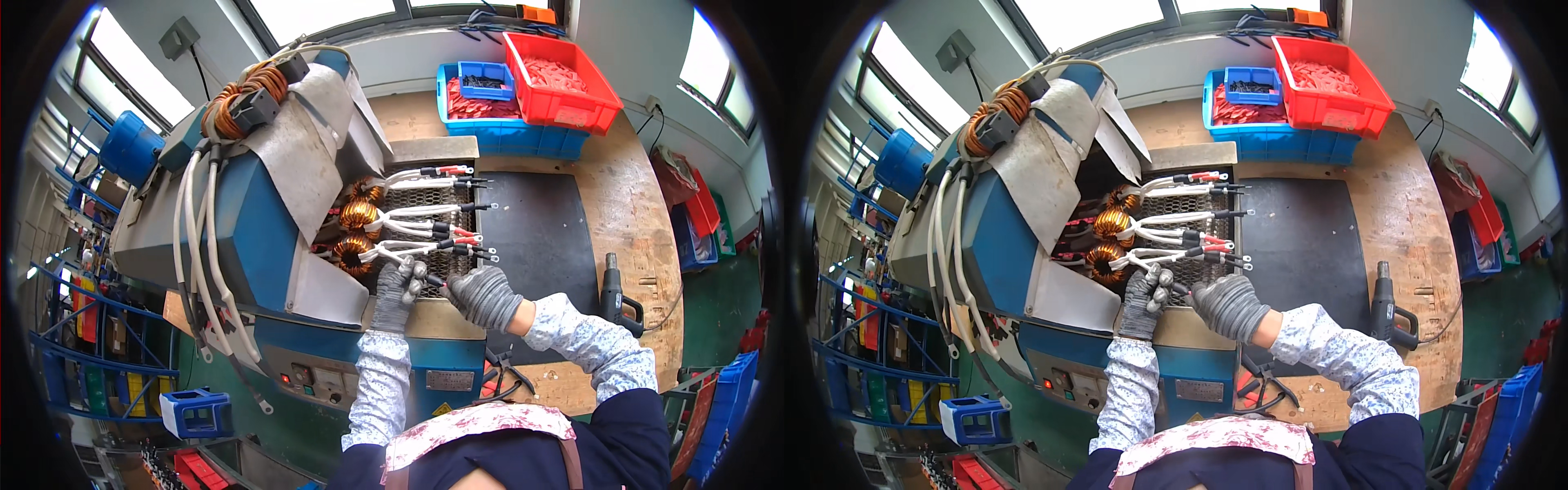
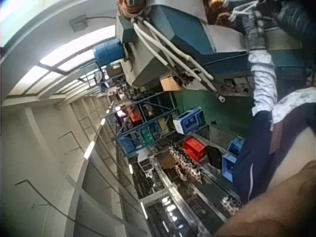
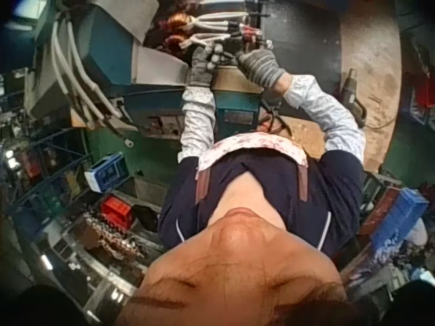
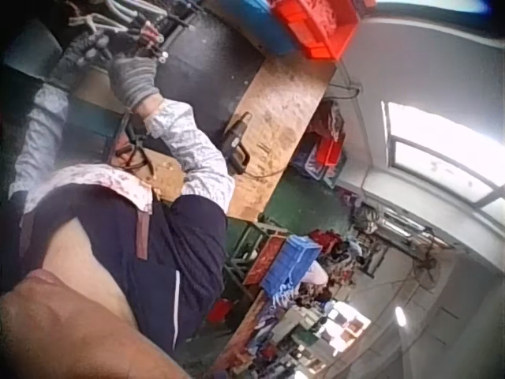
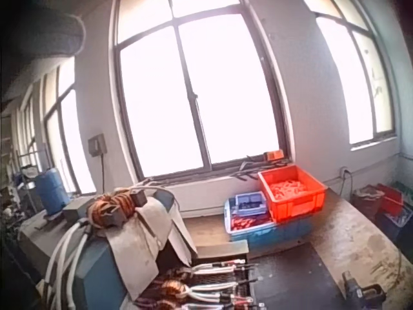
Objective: The person uses a heat gun to apply heat to the ends of copper-wound electrical components arranged on a machine. They then pick up the heated components and place them onto a metal rack. The person repeats this process, handling the components one by one or in small groups, moving them from the machine to the rack.
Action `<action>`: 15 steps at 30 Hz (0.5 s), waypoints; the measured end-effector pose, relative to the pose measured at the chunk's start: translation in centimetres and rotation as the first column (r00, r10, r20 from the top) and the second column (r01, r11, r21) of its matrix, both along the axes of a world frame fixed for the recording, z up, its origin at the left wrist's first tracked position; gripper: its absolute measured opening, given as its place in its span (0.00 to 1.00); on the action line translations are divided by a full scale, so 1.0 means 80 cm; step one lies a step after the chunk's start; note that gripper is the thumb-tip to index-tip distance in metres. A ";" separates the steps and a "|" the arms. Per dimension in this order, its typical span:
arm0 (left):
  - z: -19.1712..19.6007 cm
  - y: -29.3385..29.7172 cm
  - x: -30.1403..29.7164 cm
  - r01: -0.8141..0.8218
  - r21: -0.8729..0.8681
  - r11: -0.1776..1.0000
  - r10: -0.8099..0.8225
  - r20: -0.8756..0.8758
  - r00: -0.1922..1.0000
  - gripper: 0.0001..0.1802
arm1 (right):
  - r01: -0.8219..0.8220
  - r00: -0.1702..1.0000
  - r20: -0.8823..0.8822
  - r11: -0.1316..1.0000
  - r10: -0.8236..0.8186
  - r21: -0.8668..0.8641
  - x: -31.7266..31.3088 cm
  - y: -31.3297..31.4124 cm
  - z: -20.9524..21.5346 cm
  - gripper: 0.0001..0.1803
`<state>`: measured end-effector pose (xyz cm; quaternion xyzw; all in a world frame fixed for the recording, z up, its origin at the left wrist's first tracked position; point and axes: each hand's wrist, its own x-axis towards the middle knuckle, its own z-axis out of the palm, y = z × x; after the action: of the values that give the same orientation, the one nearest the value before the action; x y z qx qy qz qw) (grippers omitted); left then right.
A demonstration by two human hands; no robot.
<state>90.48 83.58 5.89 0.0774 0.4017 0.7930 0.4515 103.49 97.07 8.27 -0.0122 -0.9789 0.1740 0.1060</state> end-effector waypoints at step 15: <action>-0.008 0.013 0.023 0.028 -0.030 0.999 -0.030 -0.068 0.997 0.09 | 0.339 0.924 0.304 -0.861 0.231 -0.378 0.045 -0.001 -0.010 0.20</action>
<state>92.32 84.61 5.24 0.1037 0.4273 0.7773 0.4500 107.08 96.96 7.45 -0.2522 -0.0602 0.9592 -0.1129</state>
